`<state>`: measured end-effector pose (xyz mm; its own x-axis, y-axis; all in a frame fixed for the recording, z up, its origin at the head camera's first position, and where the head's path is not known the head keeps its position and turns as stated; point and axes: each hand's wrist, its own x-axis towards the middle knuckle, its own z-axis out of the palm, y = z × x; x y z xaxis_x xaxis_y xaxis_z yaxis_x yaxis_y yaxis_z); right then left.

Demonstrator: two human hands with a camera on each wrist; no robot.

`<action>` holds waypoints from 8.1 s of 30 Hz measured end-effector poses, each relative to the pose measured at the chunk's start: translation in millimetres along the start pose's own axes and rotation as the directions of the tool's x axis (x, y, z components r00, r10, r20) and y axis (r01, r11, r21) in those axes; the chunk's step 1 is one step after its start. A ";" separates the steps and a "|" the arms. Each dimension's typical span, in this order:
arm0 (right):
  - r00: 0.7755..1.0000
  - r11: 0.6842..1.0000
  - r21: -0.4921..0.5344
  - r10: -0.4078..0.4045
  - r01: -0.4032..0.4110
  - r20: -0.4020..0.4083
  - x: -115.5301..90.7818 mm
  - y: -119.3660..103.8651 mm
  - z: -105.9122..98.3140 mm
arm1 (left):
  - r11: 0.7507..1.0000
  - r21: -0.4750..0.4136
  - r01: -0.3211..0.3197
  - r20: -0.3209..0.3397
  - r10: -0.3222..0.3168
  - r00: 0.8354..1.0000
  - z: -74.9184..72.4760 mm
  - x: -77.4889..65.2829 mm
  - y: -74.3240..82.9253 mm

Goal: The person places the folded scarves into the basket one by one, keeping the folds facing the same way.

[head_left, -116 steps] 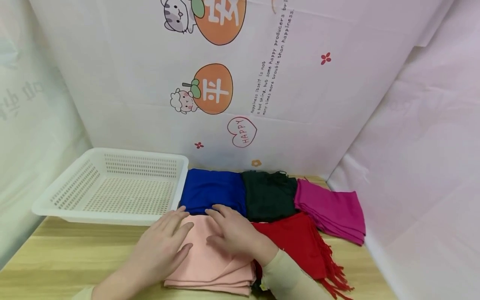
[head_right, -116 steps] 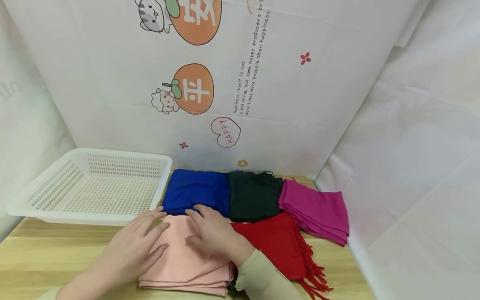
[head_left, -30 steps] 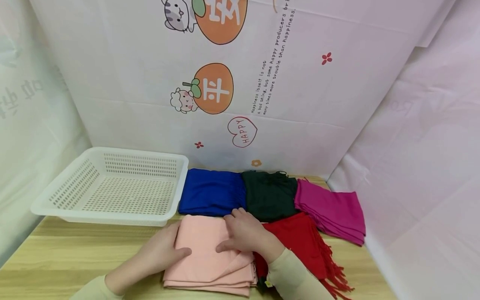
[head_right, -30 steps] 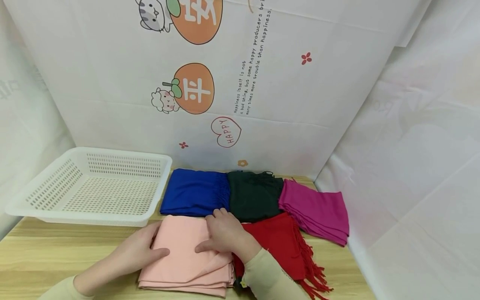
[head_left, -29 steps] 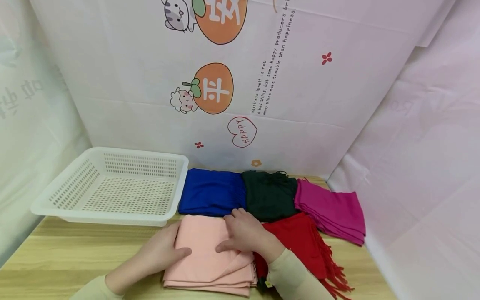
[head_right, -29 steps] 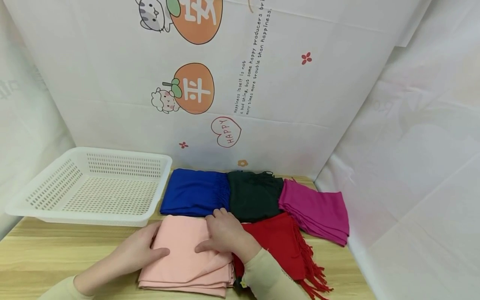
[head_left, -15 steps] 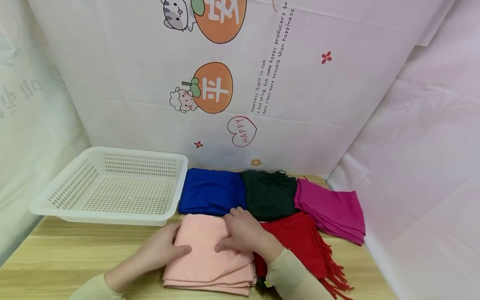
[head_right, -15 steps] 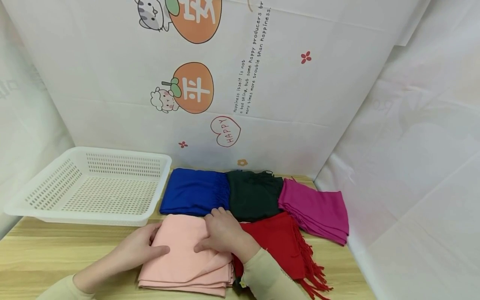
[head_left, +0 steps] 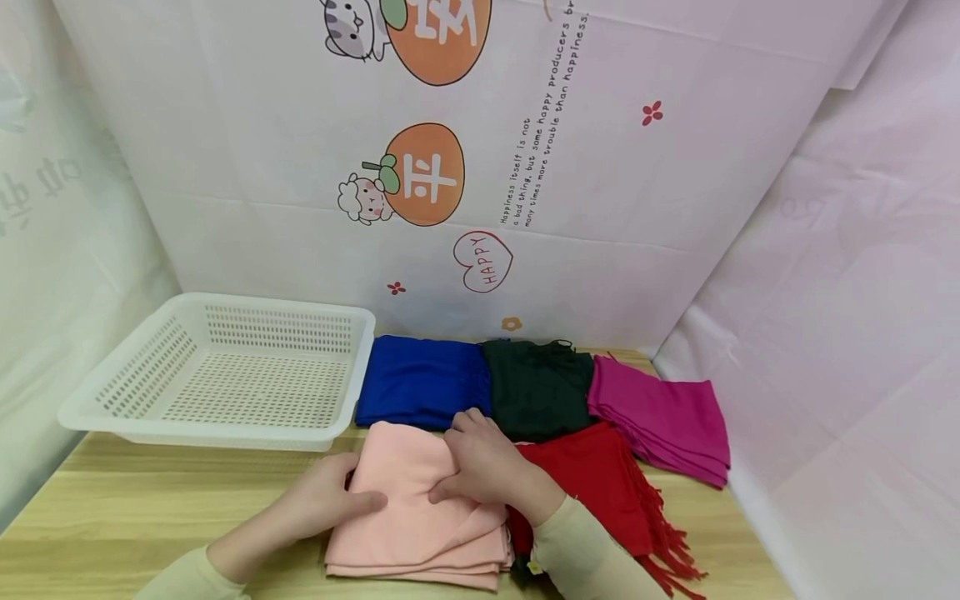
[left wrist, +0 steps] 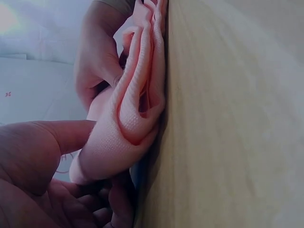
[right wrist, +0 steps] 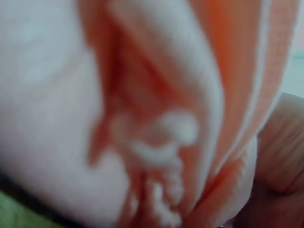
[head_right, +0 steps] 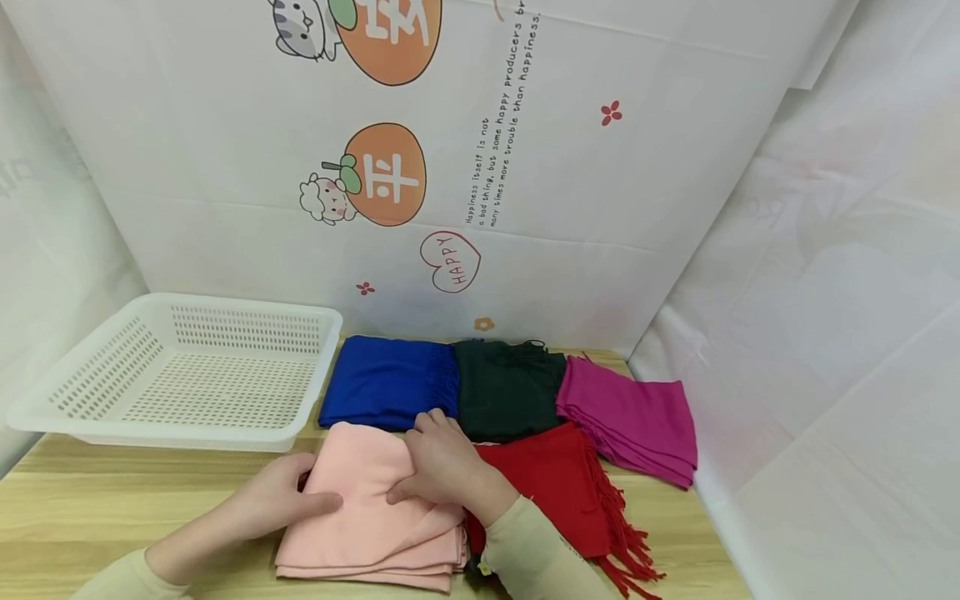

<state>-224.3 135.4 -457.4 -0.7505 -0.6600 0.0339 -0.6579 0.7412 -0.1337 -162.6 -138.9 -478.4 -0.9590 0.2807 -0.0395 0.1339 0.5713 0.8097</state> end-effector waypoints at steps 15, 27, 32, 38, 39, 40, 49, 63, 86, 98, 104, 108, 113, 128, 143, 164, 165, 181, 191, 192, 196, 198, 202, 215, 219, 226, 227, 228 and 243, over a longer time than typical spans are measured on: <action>0.998 0.998 0.012 -0.069 0.069 0.012 1.8 5.0 1.4 | 0.989 -0.149 0.009 0.041 -0.003 0.999 3.0 -1.0 0.2; 0.998 0.999 0.036 0.008 -0.010 0.055 1.3 10.3 -5.1 | 0.992 -0.091 -0.088 -0.050 0.084 0.995 -1.9 -7.1 9.5; 0.995 0.998 0.055 0.036 -0.041 0.092 0.8 16.5 -6.6 | 0.991 -0.106 -0.085 -0.063 0.079 0.995 -4.9 -9.8 14.2; 0.985 0.993 0.090 0.065 -0.079 0.159 -1.2 23.2 -9.8 | 0.981 -0.148 -0.124 -0.077 0.114 0.990 -9.2 -10.8 16.9; 0.983 0.991 0.101 0.069 -0.087 0.170 -1.4 24.1 -9.9 | 0.979 -0.149 -0.137 -0.080 0.127 0.989 -10.0 -10.5 17.0; 0.981 0.989 0.111 0.073 -0.094 0.180 -1.7 24.9 -10.2 | 0.977 -0.152 -0.149 -0.082 0.137 0.987 -10.8 -10.3 17.1; 0.973 0.981 0.150 0.086 -0.119 0.214 -3.1 32.2 -10.9 | 0.978 -0.148 -0.149 -0.083 0.138 0.987 -15.9 -9.9 18.7; 0.974 0.995 0.059 0.065 -0.079 0.216 -6.0 38.3 -15.0 | 0.976 -0.124 -0.177 -0.092 0.166 0.982 -17.1 -9.6 18.5; 0.978 0.984 0.179 -0.048 0.011 0.202 -4.2 41.7 -15.7 | 0.980 -0.135 -0.149 -0.093 0.138 0.986 -18.4 -11.0 19.2; 0.984 0.961 0.278 -0.044 -0.006 0.174 -1.2 43.0 -16.0 | 0.970 -0.184 -0.161 -0.149 0.135 0.980 -17.5 -11.6 22.0; 0.987 0.956 0.294 -0.054 0.008 0.150 -0.6 43.1 -16.4 | 0.959 -0.194 -0.204 -0.178 0.171 0.969 -17.2 -12.2 23.0; 0.989 0.957 0.291 -0.057 0.014 0.140 -0.4 42.7 -16.6 | 0.952 -0.199 -0.231 -0.198 0.191 0.961 -17.2 -12.2 23.1; 0.990 0.956 0.295 -0.053 0.013 0.131 1.0 42.5 -15.3 | 0.950 -0.183 -0.255 -0.226 0.212 0.951 -18.1 -12.2 23.6; 0.988 0.945 0.322 0.003 -0.052 0.152 1.0 40.0 -14.4 | 0.951 -0.188 -0.247 -0.243 0.198 0.950 -19.0 -12.3 23.9; 0.979 0.954 0.284 0.044 -0.101 0.202 1.8 44.9 -12.5 | 0.955 -0.142 -0.261 -0.249 0.221 0.943 -16.9 -9.9 18.3; 0.990 0.947 0.321 -0.027 -0.019 0.138 2.9 45.6 -10.7 | 0.953 -0.131 -0.273 -0.248 0.235 0.940 -15.9 -8.1 14.7; 0.990 0.946 0.323 -0.030 -0.015 0.134 2.8 45.6 -10.9 | 0.953 -0.131 -0.273 -0.248 0.235 0.940 -15.8 -8.1 14.8; 0.992 0.925 0.377 -0.086 0.045 0.092 5.3 44.5 -13.0 | 0.956 -0.117 -0.268 -0.255 0.232 0.939 -15.6 -8.0 16.0; 0.993 0.896 0.444 -0.069 0.018 0.100 4.2 42.0 -13.5 | 0.957 -0.121 -0.263 -0.250 0.227 0.941 -15.5 -7.8 15.2; 0.993 0.896 0.444 -0.071 0.020 0.099 4.1 41.9 -13.7 | 0.957 -0.121 -0.262 -0.250 0.226 0.942 -15.5 -7.7 15.1; 0.993 0.894 0.447 -0.082 0.035 0.087 4.0 42.3 -13.5 | 0.956 -0.133 -0.261 -0.245 0.224 0.943 -15.9 -8.0 15.5; 0.993 0.889 0.455 -0.089 0.042 0.082 3.8 42.6 -13.3 | 0.954 -0.143 -0.262 -0.242 0.223 0.944 -16.2 -8.2 16.0; 0.992 0.862 0.504 -0.107 0.059 0.066 2.8 42.7 -14.4 | 0.946 -0.183 -0.267 -0.239 0.221 0.946 -16.7 -8.9 16.9; 0.992 0.809 0.577 -0.127 0.114 -0.018 0.5 43.1 -19.0 | 0.915 -0.266 -0.302 -0.262 0.233 0.936 -21.3 -12.2 20.9; 0.990 0.791 0.598 -0.133 0.129 -0.037 0.6 42.0 -21.1 | 0.906 -0.272 -0.325 -0.271 0.252 0.929 -24.2 -13.8 22.7; 0.991 0.776 0.618 -0.114 0.129 -0.064 0.4 40.0 -24.4 | 0.905 -0.213 -0.369 -0.311 0.295 0.903 -29.3 -14.2 24.1; 0.992 0.775 0.620 -0.109 0.126 -0.066 0.1 39.6 -24.9 | 0.905 -0.203 -0.374 -0.315 0.302 0.900 -30.2 -14.2 24.3; 0.992 0.773 0.623 -0.103 0.123 -0.068 -0.1 39.1 -25.5 | 0.905 -0.196 -0.377 -0.318 0.305 0.898 -31.0 -14.3 24.4; 0.994 0.750 0.654 -0.035 0.096 -0.106 -3.1 21.9 -34.6 | 0.910 -0.129 -0.394 -0.332 0.335 0.882 -50.1 -19.7 29.6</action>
<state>-238.5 158.0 -426.1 -0.7292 -0.6691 0.1434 -0.5247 0.4122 -0.7449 -152.3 -166.2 -424.3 -0.8839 0.1832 0.4303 0.4673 0.3102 0.8279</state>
